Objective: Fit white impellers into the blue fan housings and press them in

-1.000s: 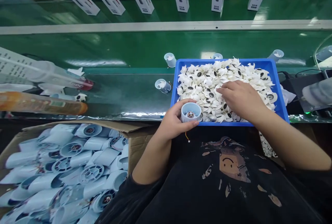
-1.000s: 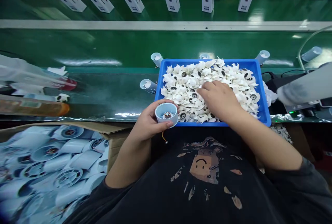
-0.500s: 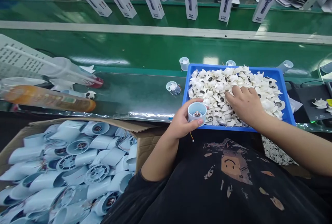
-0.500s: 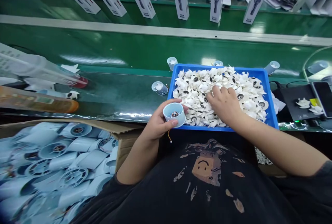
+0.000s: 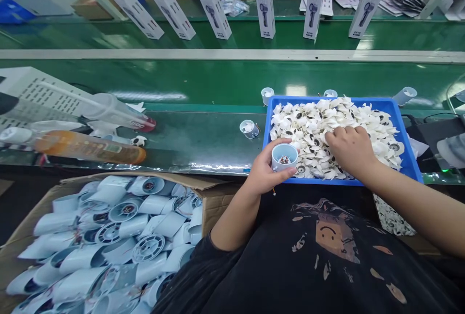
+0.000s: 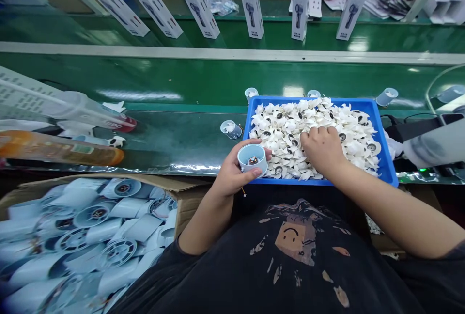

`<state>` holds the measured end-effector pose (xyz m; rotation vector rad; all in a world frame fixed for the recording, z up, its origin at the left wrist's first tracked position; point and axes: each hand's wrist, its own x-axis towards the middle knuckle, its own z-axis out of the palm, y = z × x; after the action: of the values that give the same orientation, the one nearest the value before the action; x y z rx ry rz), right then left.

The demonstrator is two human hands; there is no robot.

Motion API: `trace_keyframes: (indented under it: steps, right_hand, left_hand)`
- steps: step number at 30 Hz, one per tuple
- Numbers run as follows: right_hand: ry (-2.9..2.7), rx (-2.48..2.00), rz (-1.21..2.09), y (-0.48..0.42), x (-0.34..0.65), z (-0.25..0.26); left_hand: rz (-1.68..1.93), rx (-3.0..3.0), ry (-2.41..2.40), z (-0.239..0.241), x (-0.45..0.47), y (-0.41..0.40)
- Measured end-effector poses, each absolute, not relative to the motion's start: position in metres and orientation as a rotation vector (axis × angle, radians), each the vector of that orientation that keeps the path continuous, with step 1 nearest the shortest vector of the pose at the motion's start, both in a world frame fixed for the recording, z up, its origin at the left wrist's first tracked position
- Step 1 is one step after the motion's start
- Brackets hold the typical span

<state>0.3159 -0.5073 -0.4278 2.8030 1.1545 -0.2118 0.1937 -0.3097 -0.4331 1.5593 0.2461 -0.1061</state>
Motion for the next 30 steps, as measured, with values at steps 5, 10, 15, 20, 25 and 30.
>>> trace_keyframes:
  steps: [5, 10, 15, 20, 25, 30]
  right_hand:
    - [1.208, 3.519, -0.395, -0.511, 0.312, -0.424]
    - [1.188, 3.732, -2.455, -0.509, 0.3, -0.429]
    - [1.796, 3.682, -1.171, -0.508, 0.287, -0.417]
    - [2.105, 3.262, -0.187, -0.497, 0.279, -0.407]
    - [2.11, 3.47, -0.345, -0.498, 0.285, -0.417]
    - [2.174, 3.487, -1.16, -0.543, 0.294, -0.412]
  left_hand:
    - [-0.053, 1.79, 0.253, -0.434, 0.185, -0.307]
    - [0.045, 2.153, -0.001, -0.421, 0.187, -0.314]
    - [0.11, 2.359, -0.133, -0.418, 0.188, -0.321]
    - [0.369, 2.425, -0.262, -0.423, 0.185, -0.334]
    - [0.387, 2.491, -0.197, -0.413, 0.179, -0.339]
    - [0.461, 2.602, 0.24, -0.403, 0.22, -0.261]
